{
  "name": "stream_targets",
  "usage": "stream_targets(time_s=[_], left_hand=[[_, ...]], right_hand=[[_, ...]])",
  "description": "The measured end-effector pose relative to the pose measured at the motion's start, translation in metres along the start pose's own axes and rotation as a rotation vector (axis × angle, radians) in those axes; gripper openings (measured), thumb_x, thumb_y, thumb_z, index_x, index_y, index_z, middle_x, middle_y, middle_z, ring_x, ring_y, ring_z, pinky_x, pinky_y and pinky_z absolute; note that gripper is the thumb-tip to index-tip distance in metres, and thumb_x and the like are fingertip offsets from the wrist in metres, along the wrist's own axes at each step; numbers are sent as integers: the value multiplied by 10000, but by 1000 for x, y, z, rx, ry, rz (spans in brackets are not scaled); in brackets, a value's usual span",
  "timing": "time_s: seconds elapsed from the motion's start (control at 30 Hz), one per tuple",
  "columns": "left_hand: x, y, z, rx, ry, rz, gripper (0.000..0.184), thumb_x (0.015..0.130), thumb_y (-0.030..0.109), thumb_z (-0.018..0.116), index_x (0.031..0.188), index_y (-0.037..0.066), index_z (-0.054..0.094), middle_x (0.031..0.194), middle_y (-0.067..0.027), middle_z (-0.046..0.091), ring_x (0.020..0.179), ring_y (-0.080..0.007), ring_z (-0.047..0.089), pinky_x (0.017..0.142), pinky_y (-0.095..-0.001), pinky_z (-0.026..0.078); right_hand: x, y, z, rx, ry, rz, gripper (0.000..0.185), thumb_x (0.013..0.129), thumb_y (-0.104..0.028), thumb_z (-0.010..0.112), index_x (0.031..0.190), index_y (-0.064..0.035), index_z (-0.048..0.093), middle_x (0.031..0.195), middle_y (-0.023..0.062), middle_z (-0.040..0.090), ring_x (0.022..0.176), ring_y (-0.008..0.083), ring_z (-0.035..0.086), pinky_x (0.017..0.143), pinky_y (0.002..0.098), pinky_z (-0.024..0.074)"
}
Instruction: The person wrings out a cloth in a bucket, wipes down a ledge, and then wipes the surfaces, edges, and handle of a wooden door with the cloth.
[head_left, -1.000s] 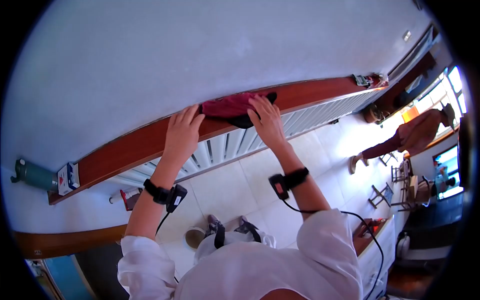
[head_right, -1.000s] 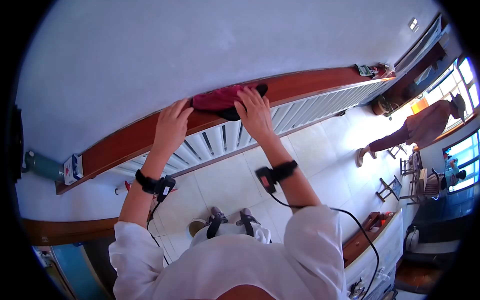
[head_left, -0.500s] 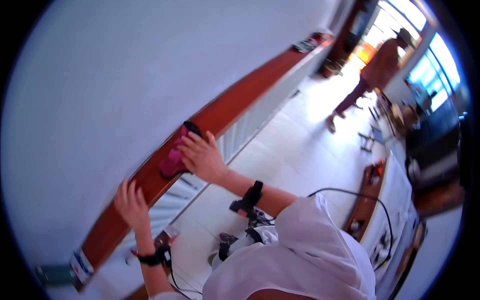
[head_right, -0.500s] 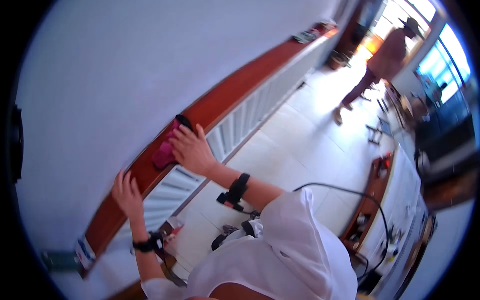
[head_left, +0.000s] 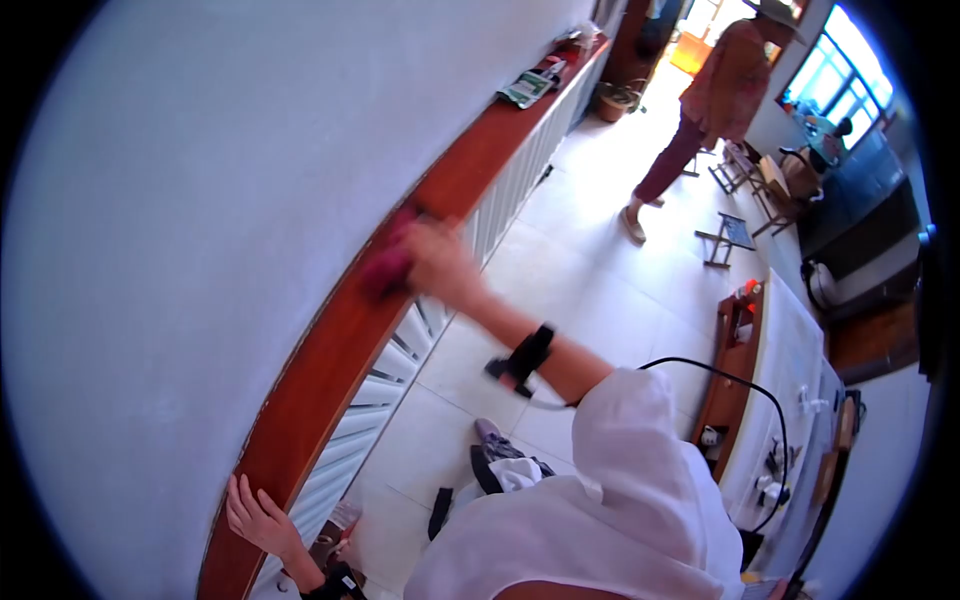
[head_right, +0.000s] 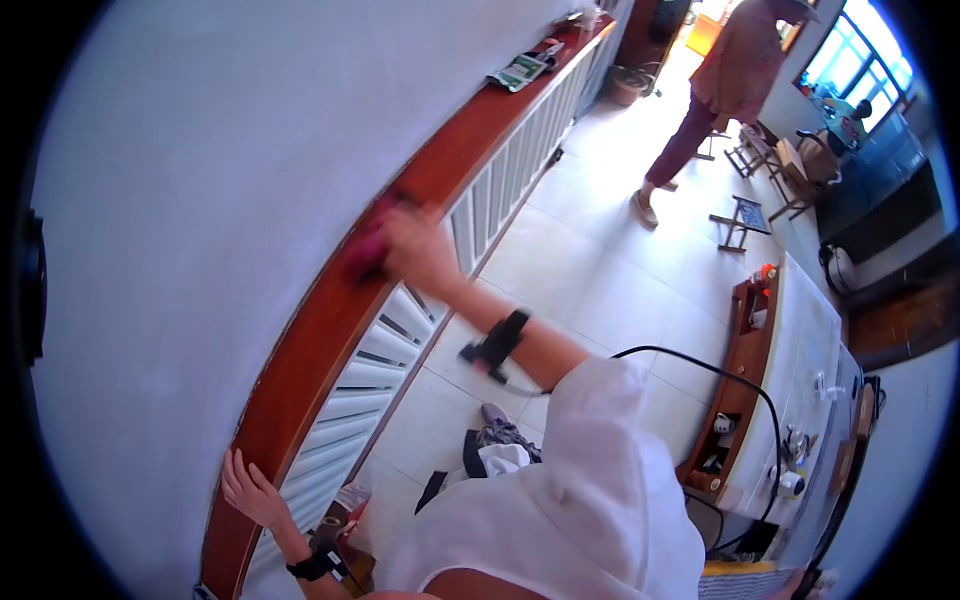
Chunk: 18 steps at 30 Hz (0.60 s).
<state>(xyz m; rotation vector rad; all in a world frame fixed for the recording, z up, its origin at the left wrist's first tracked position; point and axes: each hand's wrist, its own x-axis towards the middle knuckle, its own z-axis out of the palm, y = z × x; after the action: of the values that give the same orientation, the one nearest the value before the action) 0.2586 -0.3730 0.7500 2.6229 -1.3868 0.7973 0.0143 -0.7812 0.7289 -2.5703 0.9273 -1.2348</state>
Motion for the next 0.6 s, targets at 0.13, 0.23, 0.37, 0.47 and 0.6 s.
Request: stream_targets(time_s=[0.13, 0.23, 0.37, 0.47, 0.6], left_hand=[[2, 4, -4, 21, -33, -47, 365, 989, 255, 344, 1158, 66, 608, 1270, -80, 550, 1142, -282, 487, 957, -415, 367], [3, 1, -2, 26, -71, -49, 401, 993, 275, 316, 1171, 53, 599, 1276, -97, 542, 1147, -297, 481, 969, -427, 352], [10, 11, -10, 10, -102, -83, 439, 999, 283, 274, 1207, 35, 571, 1302, -133, 512, 1161, -321, 468, 993, -441, 321], [11, 12, -10, 23, -112, -70, 455, 1001, 288, 256, 1232, 30, 552, 1316, -140, 499, 1185, -316, 460, 997, -440, 314], [11, 8, -3, 25, -85, -50, 475, 1003, 309, 244, 1238, 35, 552, 1326, -122, 496, 1202, -303, 455, 999, -432, 315]], right_hand=[[56, 135, -19, -277, 222, 171, 278, 740, -97, 558, 1011, -63, 614, 1102, 123, 615, 1136, 291, 518, 1004, 490, 318], [43, 106, -7, -283, 79, 90, 344, 744, -133, 584, 1084, -82, 593, 1158, 119, 591, 1208, 268, 478, 1028, 491, 302], [29, 64, -34, -9, -129, -47, 360, 730, -91, 612, 1090, -97, 605, 1168, 98, 603, 1207, 259, 492, 1030, 497, 328], [55, 154, -19, -160, 73, 36, 276, 734, -114, 599, 1009, -97, 616, 1106, 87, 610, 1113, 279, 543, 1009, 490, 325], [90, 216, -27, -327, 150, 179, 317, 769, -159, 570, 1082, -140, 615, 1143, 81, 592, 1174, 276, 498, 1031, 498, 308]])
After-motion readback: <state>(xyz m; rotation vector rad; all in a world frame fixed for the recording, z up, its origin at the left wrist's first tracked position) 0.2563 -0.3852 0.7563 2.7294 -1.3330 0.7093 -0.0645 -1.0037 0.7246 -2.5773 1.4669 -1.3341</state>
